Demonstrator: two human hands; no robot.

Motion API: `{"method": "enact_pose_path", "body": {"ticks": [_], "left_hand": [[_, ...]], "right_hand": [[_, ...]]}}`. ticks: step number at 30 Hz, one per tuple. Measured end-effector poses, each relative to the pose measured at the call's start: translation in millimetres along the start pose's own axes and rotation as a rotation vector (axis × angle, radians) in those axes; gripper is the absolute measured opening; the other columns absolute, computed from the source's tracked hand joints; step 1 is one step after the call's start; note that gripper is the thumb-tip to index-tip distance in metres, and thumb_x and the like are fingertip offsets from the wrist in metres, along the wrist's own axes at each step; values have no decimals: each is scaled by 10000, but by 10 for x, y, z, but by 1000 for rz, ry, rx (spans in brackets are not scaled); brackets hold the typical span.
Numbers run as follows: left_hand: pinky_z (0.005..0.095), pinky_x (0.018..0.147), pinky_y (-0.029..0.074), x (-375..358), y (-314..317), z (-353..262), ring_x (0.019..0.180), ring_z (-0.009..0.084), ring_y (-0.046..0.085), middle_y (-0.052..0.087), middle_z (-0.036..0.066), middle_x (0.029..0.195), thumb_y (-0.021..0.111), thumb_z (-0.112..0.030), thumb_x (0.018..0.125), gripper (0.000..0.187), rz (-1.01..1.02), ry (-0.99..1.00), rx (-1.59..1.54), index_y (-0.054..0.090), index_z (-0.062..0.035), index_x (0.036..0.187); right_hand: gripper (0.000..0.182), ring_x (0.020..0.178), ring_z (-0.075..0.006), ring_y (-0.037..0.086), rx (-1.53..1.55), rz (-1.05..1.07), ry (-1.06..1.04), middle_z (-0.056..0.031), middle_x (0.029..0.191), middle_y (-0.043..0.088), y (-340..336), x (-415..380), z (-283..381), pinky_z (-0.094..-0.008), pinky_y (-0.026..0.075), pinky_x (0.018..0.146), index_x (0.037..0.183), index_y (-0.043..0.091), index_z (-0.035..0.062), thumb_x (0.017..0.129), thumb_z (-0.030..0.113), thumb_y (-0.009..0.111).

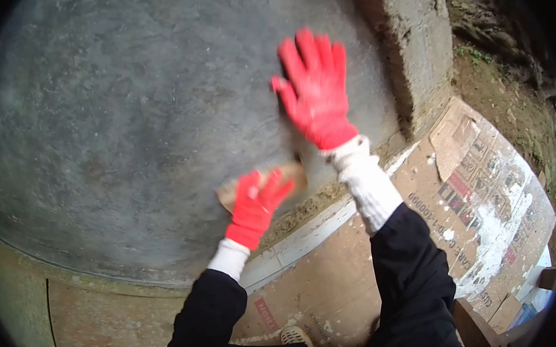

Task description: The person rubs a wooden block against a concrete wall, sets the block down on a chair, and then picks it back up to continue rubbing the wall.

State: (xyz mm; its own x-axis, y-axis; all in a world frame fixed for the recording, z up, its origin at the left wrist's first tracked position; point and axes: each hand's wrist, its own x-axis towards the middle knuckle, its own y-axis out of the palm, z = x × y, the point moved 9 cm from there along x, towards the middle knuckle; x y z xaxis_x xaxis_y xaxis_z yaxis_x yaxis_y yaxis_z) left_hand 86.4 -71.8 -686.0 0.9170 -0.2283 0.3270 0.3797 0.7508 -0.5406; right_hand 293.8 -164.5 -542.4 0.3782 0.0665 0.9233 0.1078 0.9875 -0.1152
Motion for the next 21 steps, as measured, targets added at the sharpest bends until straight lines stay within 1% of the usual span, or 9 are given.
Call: {"method": "enact_pose_path", "body": {"ticks": [2, 4, 8, 10, 13, 15, 18, 20, 21], "left_hand": [[512, 965, 428, -154, 109, -342, 1173, 347, 458, 418, 14, 1416, 600, -125, 818, 486, 5, 47, 35, 617, -338, 1254], [515, 966, 427, -194, 262, -296, 1195, 336, 442, 414, 12, 1420, 635, -164, 797, 486, 227, 60, -42, 619, -336, 1251], [522, 950, 424, 634, -666, 828, 1203, 351, 453, 428, 71, 1416, 776, -247, 660, 617, -151, -355, -100, 617, -294, 1255], [522, 956, 423, 1043, -1150, 1245, 1204, 362, 452, 438, 89, 1408, 804, -247, 615, 654, -352, -430, 19, 619, -282, 1241], [524, 961, 422, 1112, -1161, 1172, 1210, 372, 442, 441, 83, 1403, 812, -240, 613, 667, -368, -439, 141, 607, -282, 1246], [520, 961, 423, 915, -771, 789, 1207, 364, 436, 446, 73, 1391, 812, -232, 616, 665, -249, -282, 38, 607, -311, 1243], [516, 966, 426, 522, -530, 438, 1212, 349, 421, 452, 58, 1374, 799, -212, 619, 631, -322, -237, 56, 631, -339, 1214], [510, 968, 429, 555, -545, 484, 1214, 339, 409, 450, 47, 1371, 785, -191, 632, 601, -141, -235, -73, 646, -357, 1192], [509, 977, 422, 613, -616, 542, 1215, 343, 413, 444, 54, 1380, 798, -178, 611, 629, -206, -112, 49, 646, -341, 1200]], "right_hand": [[467, 1128, -446, 440, -78, 77, -15, -216, 1267, 476, 145, -484, -9, -583, 294, 1019, 1187, 563, 46, 815, 324, 613], [492, 1188, -448, 424, -19, 196, 37, -215, 1313, 475, 200, -747, -104, -608, 258, 1059, 1230, 566, 58, 813, 311, 624], [495, 1276, -444, 390, -16, 234, -13, -197, 1375, 475, 266, -794, -108, -633, 205, 1102, 1272, 569, 82, 824, 282, 640], [492, 1278, -443, 391, -5, 188, -24, -200, 1375, 472, 222, -621, -79, -632, 203, 1105, 1273, 567, 81, 830, 286, 631], [496, 1270, -446, 399, 18, 147, 21, -194, 1375, 476, 262, -584, -83, -634, 206, 1102, 1274, 568, 74, 822, 274, 615], [497, 1271, -448, 402, 30, 142, 43, -193, 1374, 479, 273, -679, -82, -635, 207, 1102, 1275, 568, 70, 810, 242, 604], [542, 1268, -453, 416, 178, 106, -22, -198, 1359, 496, 189, -896, -140, -624, 214, 1106, 1271, 566, 54, 733, 112, 583], [640, 1243, -455, 453, 286, 175, -145, -209, 1347, 512, 150, -866, -67, -612, 240, 1098, 1275, 561, 43, 636, 9, 559], [689, 1196, -447, 496, 366, 115, -187, -210, 1315, 532, 49, -783, -139, -571, 338, 1052, 1278, 562, 34, 602, -93, 534]]}}
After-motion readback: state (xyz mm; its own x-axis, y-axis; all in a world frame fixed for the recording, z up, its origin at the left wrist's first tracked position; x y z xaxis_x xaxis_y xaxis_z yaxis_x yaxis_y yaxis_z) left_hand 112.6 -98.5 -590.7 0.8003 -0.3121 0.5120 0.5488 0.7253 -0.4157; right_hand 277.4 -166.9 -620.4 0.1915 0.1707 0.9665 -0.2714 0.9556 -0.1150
